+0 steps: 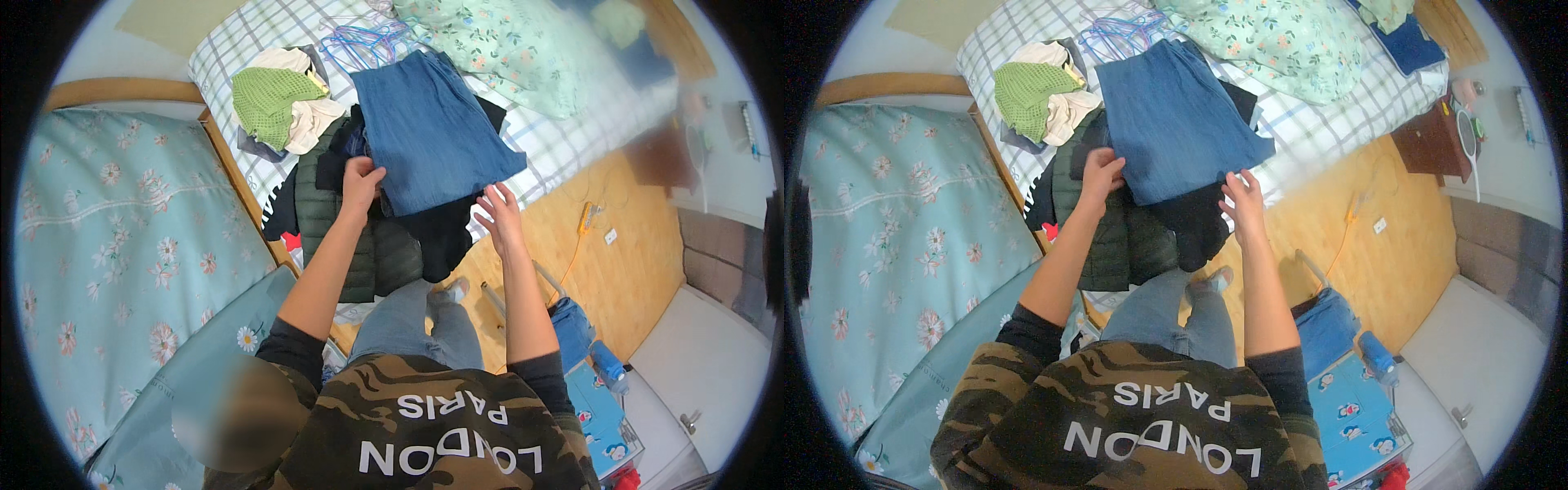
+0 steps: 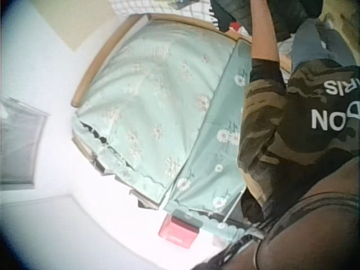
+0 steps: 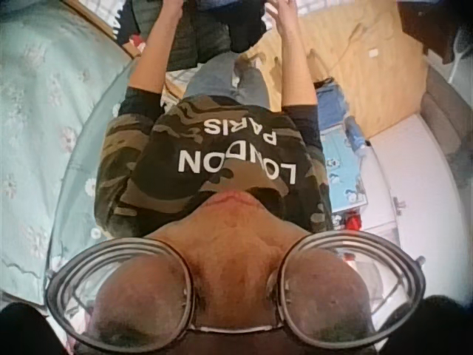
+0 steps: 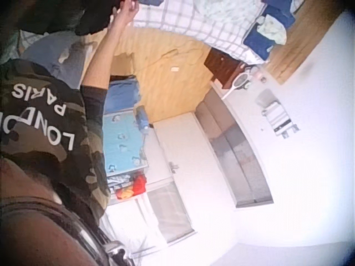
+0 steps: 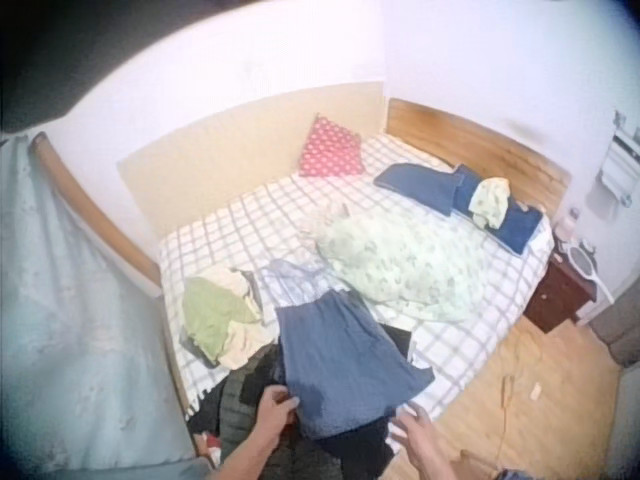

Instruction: The person folds various garments, including jeans, shirts, and a vest, on a bed. They pick up each item, smooth it out, fold it into a compact shape, and place it in a growing stack.

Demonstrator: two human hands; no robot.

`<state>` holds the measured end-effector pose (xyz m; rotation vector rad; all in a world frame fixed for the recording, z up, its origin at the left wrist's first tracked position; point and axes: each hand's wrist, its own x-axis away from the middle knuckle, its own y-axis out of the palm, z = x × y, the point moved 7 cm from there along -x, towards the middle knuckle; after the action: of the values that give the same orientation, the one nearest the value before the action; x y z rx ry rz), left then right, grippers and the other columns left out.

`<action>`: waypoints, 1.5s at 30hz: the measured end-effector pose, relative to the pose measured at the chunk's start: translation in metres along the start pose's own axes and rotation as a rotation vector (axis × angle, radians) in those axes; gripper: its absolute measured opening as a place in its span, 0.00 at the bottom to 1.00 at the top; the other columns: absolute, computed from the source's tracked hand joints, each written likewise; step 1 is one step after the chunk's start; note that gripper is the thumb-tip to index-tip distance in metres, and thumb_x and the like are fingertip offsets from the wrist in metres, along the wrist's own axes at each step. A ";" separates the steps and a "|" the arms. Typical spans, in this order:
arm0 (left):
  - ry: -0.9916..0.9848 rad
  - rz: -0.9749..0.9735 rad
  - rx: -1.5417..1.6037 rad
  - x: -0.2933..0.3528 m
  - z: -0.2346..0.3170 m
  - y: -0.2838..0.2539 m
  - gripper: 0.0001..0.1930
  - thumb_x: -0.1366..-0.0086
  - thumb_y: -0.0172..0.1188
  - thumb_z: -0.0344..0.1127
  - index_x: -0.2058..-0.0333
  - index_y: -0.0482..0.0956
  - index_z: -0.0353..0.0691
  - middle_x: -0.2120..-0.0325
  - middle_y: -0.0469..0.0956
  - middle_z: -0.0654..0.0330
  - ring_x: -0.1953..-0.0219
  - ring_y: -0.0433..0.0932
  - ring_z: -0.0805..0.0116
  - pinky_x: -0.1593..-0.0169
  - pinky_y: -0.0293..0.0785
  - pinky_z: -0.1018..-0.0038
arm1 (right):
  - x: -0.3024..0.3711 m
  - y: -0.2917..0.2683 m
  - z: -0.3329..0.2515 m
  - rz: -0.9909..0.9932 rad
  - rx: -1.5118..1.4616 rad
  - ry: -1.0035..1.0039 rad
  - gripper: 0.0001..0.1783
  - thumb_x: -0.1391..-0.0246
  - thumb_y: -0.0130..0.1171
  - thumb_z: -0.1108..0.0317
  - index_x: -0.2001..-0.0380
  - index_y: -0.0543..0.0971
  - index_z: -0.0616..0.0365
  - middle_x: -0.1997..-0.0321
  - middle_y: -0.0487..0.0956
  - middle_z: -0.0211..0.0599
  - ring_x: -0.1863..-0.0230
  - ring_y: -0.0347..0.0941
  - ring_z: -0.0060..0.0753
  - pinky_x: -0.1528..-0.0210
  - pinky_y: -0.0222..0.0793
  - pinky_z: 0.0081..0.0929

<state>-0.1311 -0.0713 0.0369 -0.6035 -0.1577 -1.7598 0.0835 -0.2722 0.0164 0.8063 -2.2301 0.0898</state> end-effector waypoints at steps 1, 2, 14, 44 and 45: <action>0.173 0.165 -0.208 -0.010 0.019 -0.009 0.20 0.50 0.62 0.36 0.61 0.68 0.30 0.66 0.71 0.57 0.64 0.71 0.69 0.58 0.68 0.73 | -0.009 0.009 -0.001 0.025 -0.002 0.023 0.39 0.53 0.59 0.56 0.43 0.53 0.59 0.47 0.63 0.45 0.50 0.64 0.37 0.56 0.65 0.33; 0.251 0.066 -0.065 -0.033 0.032 -0.003 0.33 0.55 0.67 0.38 0.54 0.62 0.27 0.56 0.67 0.47 0.55 0.69 0.60 0.51 0.65 0.68 | -0.018 0.015 -0.001 0.042 -0.043 0.045 0.46 0.57 0.62 0.54 0.41 0.47 0.58 0.46 0.61 0.48 0.50 0.63 0.39 0.57 0.65 0.37; 0.595 -0.088 -0.033 -0.032 0.153 0.053 0.11 0.50 0.60 0.29 0.67 0.72 0.36 0.72 0.73 0.60 0.67 0.73 0.67 0.61 0.69 0.74 | -0.045 -0.029 0.011 0.182 -0.059 0.214 0.40 0.53 0.57 0.49 0.43 0.54 0.58 0.45 0.61 0.39 0.47 0.59 0.38 0.54 0.62 0.41; -0.191 -0.063 0.074 -0.087 0.015 0.046 0.22 0.47 0.61 0.31 0.54 0.67 0.31 0.62 0.74 0.57 0.61 0.72 0.67 0.56 0.66 0.73 | -0.039 0.019 0.029 0.261 -0.172 0.216 0.45 0.62 0.67 0.55 0.46 0.54 0.61 0.48 0.60 0.44 0.46 0.58 0.43 0.51 0.61 0.42; -0.161 -0.110 0.083 -0.086 0.016 0.052 0.20 0.47 0.61 0.30 0.56 0.69 0.31 0.64 0.75 0.57 0.62 0.73 0.67 0.57 0.67 0.73 | -0.043 0.018 0.028 0.280 -0.199 0.205 0.46 0.62 0.68 0.55 0.45 0.53 0.61 0.48 0.60 0.45 0.47 0.58 0.43 0.51 0.62 0.41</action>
<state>-0.0643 -0.0048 -0.0011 -0.6870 -0.3806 -1.8006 0.0782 -0.2434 -0.0294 0.3582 -2.1036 0.0796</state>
